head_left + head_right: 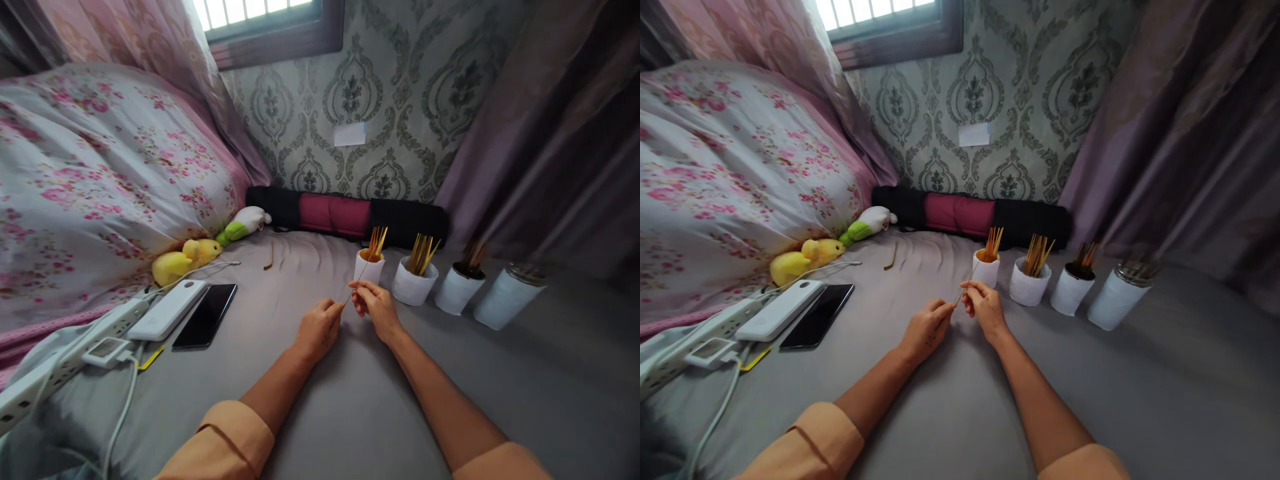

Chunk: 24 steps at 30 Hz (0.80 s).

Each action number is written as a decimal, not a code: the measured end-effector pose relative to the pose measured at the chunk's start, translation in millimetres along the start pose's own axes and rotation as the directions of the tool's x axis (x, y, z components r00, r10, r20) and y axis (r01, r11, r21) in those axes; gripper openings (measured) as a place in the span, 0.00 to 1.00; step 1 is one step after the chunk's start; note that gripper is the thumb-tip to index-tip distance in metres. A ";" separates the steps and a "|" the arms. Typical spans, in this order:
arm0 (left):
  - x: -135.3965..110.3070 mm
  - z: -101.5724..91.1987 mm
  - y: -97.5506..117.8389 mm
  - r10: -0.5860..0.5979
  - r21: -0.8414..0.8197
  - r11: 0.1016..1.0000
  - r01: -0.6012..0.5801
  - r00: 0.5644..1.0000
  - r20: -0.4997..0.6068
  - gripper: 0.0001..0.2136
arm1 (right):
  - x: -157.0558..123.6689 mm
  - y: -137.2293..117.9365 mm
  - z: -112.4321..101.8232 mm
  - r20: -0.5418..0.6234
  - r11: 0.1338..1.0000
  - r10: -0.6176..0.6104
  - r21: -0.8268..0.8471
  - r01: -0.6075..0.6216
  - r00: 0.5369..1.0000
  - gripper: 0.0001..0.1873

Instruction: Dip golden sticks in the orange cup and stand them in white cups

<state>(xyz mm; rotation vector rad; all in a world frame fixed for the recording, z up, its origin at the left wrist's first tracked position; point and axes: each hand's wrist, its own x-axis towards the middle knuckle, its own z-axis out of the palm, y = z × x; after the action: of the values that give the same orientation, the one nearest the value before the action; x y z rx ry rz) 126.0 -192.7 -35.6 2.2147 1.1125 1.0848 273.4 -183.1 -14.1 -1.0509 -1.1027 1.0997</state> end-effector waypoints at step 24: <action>0.1 -0.2 1.8 0.054 0.346 0.936 -0.072 0.997 0.061 0.12 | -1.2 -0.5 -1.9 0.022 0.999 0.037 0.013 -0.038 0.999 0.13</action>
<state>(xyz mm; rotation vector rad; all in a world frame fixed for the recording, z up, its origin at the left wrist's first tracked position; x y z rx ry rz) 126.7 -193.7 -34.2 2.5497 1.3027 0.9060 275.2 -184.6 -14.0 -1.0545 -1.0951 1.1495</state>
